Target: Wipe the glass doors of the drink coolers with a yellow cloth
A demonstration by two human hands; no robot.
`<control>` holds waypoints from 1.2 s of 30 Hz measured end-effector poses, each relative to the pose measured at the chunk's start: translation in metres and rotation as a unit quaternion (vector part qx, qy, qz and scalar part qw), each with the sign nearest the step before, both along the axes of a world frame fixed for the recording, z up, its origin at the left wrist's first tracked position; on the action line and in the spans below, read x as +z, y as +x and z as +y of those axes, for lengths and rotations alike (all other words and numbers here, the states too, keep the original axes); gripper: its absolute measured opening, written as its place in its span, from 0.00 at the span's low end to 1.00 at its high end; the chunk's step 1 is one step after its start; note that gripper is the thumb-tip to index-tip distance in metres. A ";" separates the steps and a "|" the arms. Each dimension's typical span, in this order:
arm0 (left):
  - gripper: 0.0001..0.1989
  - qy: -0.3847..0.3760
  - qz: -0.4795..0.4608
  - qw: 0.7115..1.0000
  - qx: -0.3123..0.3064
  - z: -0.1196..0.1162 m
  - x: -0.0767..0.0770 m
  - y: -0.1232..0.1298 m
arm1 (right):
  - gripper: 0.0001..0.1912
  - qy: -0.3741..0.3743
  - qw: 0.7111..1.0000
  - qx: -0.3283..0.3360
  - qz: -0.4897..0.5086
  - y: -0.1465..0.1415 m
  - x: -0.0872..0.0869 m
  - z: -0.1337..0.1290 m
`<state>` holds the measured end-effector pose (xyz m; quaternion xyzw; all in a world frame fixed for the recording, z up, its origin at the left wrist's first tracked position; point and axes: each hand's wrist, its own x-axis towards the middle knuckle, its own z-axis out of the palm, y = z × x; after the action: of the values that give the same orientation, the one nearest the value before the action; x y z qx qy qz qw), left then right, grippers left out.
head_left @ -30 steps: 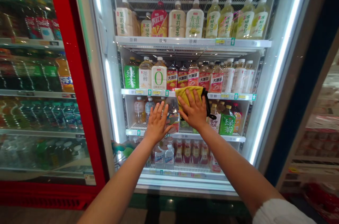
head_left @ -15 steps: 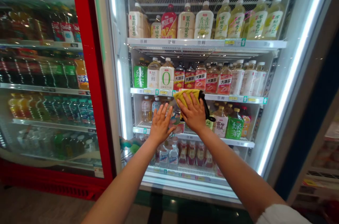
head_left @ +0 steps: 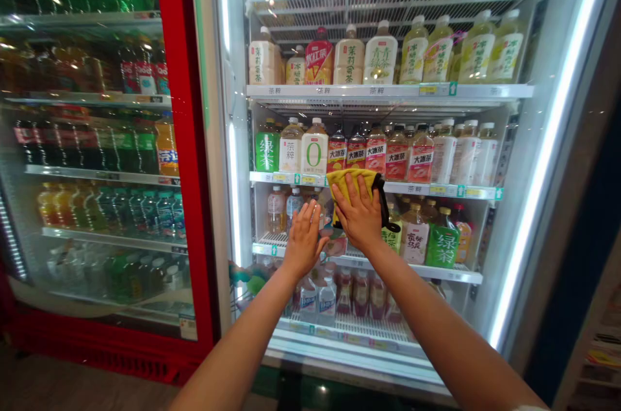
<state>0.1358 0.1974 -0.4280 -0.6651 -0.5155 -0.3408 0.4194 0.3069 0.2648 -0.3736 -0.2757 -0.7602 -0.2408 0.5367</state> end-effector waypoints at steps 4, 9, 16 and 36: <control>0.38 0.046 0.017 0.997 -0.061 -0.005 0.012 0.022 | 0.30 -0.098 0.983 0.152 0.018 0.014 -0.010 -0.007; 0.39 -0.010 0.076 0.995 -0.059 0.011 0.031 0.074 | 0.31 -0.174 0.853 0.451 0.196 0.040 0.008 -0.015; 0.46 0.045 0.056 0.997 0.027 0.048 0.050 0.104 | 0.23 -0.073 0.909 0.290 0.291 0.075 0.012 -0.012; 0.39 0.113 -0.046 0.988 0.092 0.037 0.034 0.018 | 0.24 0.064 0.995 -0.027 -0.068 0.086 -0.004 -0.019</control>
<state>0.1535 0.2344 -0.3940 -0.5468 -0.5512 -0.3873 0.4972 0.3933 0.2461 -0.3775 -0.2444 -0.7705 -0.3217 0.4931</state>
